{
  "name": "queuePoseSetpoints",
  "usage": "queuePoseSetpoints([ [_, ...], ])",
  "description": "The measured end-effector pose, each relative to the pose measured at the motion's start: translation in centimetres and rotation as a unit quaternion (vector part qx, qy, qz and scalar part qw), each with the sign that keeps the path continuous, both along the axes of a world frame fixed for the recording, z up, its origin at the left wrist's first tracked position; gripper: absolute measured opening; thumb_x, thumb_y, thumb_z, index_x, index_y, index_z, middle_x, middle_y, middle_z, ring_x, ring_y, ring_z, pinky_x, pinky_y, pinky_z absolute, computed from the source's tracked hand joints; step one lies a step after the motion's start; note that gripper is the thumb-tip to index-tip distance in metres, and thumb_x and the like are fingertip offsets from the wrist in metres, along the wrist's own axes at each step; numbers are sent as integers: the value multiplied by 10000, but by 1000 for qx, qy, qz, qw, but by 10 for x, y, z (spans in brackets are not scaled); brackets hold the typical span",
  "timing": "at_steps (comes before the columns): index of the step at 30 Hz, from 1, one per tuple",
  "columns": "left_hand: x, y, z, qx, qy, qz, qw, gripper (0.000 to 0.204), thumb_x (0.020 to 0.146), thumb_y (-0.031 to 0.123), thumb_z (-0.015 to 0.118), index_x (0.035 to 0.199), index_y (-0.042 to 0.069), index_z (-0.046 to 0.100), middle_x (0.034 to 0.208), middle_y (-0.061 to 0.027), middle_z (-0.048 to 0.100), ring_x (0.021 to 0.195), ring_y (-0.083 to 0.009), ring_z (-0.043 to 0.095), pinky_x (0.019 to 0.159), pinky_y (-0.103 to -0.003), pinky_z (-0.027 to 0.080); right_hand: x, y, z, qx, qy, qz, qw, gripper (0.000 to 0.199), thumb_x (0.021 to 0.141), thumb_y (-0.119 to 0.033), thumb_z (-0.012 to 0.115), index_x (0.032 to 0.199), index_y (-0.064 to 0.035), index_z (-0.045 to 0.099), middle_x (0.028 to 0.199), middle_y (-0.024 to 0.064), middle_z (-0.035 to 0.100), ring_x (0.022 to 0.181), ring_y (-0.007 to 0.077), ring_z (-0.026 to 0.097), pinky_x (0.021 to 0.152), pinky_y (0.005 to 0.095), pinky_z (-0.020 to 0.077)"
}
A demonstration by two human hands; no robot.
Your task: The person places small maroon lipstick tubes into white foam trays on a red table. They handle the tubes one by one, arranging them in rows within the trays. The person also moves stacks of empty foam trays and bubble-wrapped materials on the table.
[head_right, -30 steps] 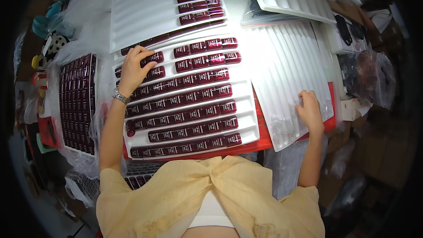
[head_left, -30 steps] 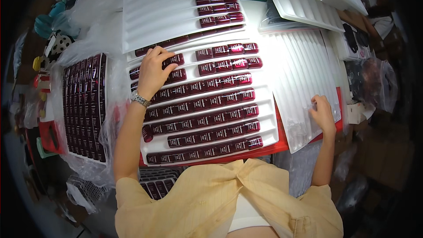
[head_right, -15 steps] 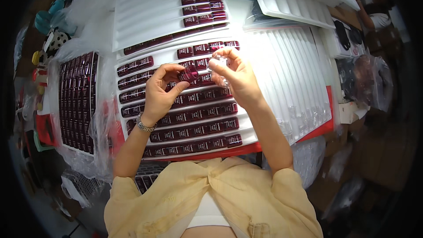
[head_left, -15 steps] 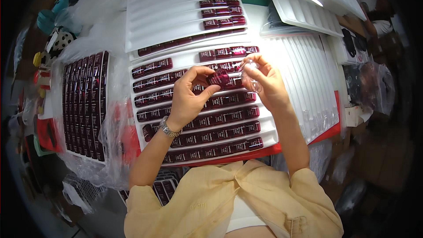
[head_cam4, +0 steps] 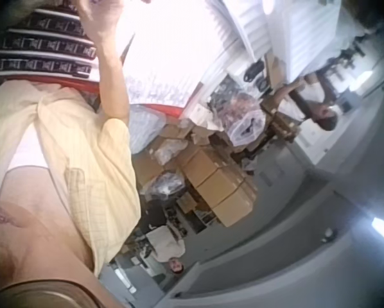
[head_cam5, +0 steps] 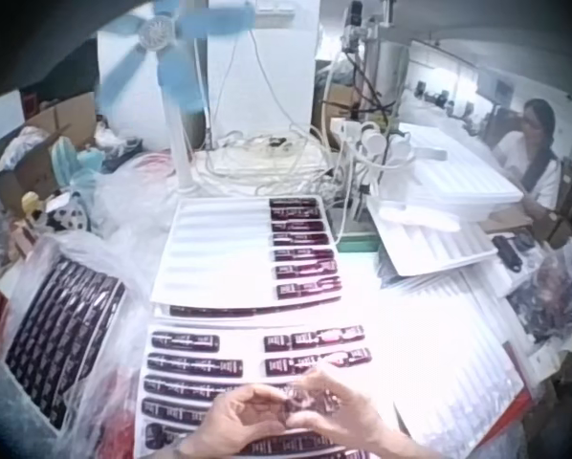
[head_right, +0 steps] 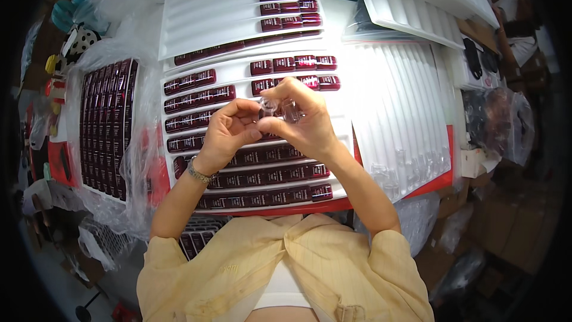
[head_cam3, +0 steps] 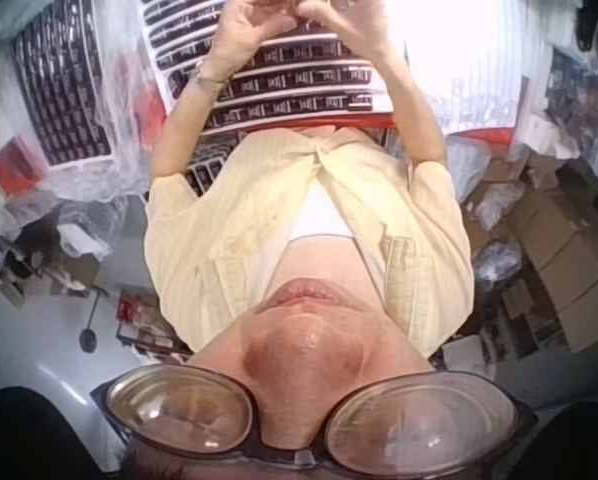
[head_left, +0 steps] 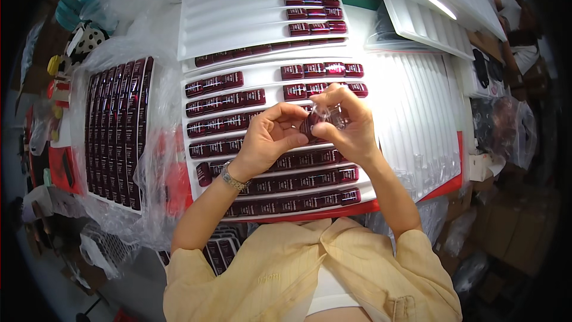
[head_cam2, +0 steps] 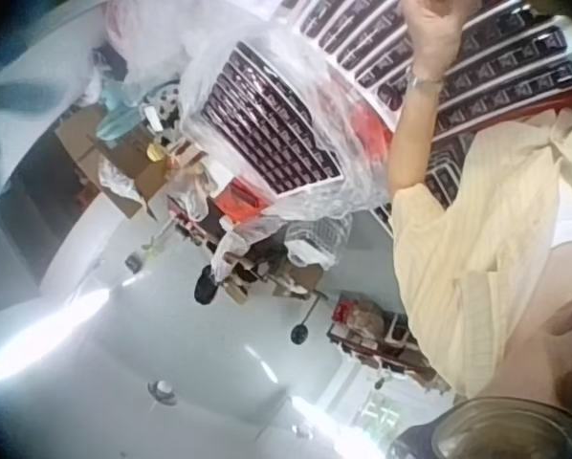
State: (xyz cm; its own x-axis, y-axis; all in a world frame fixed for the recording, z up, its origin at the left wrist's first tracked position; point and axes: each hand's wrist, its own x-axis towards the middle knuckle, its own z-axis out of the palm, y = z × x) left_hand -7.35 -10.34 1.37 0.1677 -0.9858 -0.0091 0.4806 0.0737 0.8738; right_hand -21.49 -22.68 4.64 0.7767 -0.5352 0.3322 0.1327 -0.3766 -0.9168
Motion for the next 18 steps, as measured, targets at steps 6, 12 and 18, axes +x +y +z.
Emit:
queuePoseSetpoints([
  [6, 31, 1, 6, 53, -101, 13, 993, 327, 826, -29, 660, 1136, -9, 558, 1084, -66, 609, 987, -124, 606, 882, -262, 509, -15, -23, 15, -211, 112, 4, 971, 227, 796, -129, 704, 998, -45, 641, 751, 62, 525, 631, 173, 550, 543, 289, 445],
  [12, 34, -9, 15, 45, -180, -26, 982, 343, 813, -51, 663, 1137, -15, 557, 1110, -72, 586, 976, -128, 596, 894, -273, 503, -2, -8, 5, -169, 71, -15, 983, 202, 804, -113, 703, 954, -40, 589, 744, 73, 531, 590, 184, 544, 512, 308, 439],
  [18, 37, -3, 0, 14, -122, -19, 992, 318, 822, -43, 654, 1128, 11, 586, 1099, -55, 595, 969, -115, 600, 896, -265, 500, -5, -6, 10, -224, 68, -18, 972, 313, 793, -109, 707, 1085, -73, 602, 741, 62, 541, 598, 206, 562, 519, 314, 452],
])
